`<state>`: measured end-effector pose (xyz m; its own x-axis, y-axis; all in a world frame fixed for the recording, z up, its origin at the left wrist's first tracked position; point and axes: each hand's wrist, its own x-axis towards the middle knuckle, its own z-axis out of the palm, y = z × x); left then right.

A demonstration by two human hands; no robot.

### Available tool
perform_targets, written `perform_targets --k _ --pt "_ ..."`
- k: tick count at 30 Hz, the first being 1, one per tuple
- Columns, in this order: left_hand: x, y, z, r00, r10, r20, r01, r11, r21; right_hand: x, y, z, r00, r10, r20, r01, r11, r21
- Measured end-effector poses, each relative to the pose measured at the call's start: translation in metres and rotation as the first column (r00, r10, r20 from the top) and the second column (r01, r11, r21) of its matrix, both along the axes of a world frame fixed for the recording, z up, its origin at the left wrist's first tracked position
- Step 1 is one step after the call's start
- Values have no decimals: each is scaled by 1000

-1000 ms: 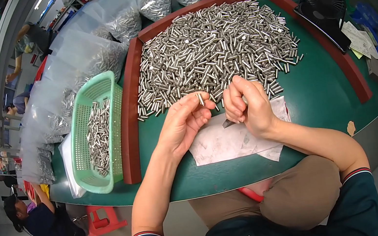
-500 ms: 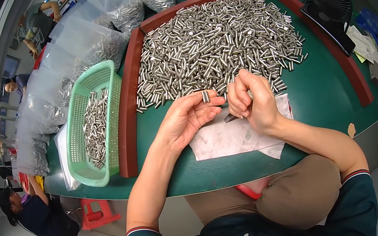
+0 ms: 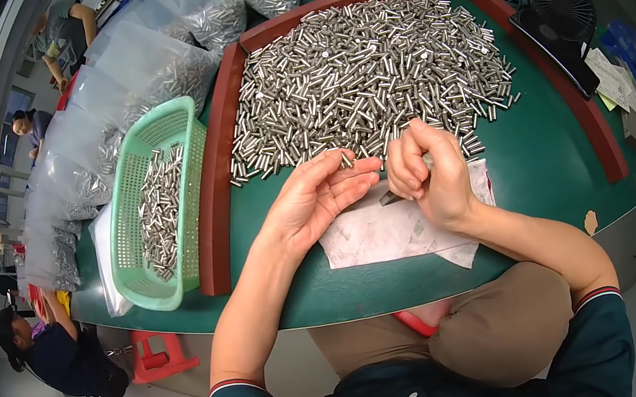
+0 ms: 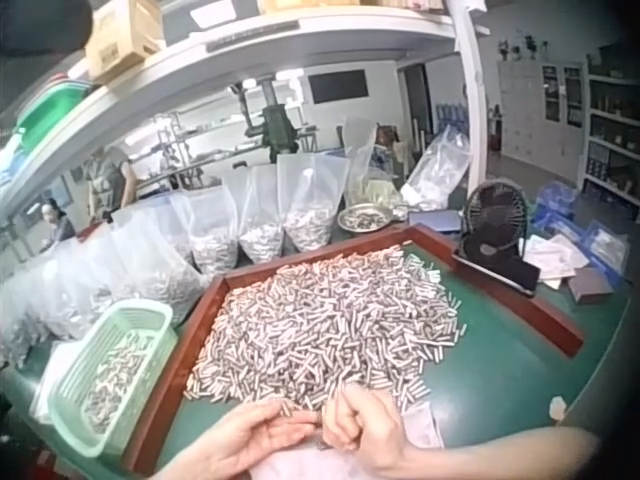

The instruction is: The person is inspecting and sorting small metal hardware components at a workstation in a manufacturing facility.

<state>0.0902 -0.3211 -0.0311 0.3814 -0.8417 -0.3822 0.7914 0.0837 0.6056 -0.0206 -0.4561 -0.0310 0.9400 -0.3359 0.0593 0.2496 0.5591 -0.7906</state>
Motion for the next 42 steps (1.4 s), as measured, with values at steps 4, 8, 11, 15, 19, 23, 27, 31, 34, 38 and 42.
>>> perform_targets --k 4,8,11,15,19,23,27,31,34,38,42 --pt "0 4 -2 997 50 -65 -53 998 -43 -4 2 11 979 -28 201 2 992 127" --pt "-7 3 5 985 55 -164 -75 990 -119 -9 1 15 980 29 199 5 985 -170" --pt "-7 3 4 977 42 -207 -80 981 -179 -8 4 11 996 83 -35 -89 958 -272" --pt "-6 3 8 971 74 -227 -113 980 -161 0 0 13 992 -121 33 113 744 -658" --pt "-7 2 9 966 92 -242 -122 986 -112 -4 -5 26 987 -135 85 133 401 -906" --pt "-9 4 8 981 95 -171 -123 979 -160 -7 -11 29 974 -120 194 228 452 -862" --pt "-5 7 0 968 104 -229 -137 981 -135 -18 -16 40 866 -199 458 492 501 -712" --pt "-7 3 2 946 49 -320 -103 983 -154 -16 -14 34 853 -202 481 516 466 -719" --pt "-9 3 3 949 69 -307 -115 984 -135 -15 -11 27 908 -152 390 411 504 -760" --pt "-10 0 4 941 98 -323 -134 987 -91 -14 -12 29 896 -151 417 436 476 -764" --pt "-12 0 3 953 68 -295 -101 990 -99 -10 -12 26 883 -139 449 457 476 -751"
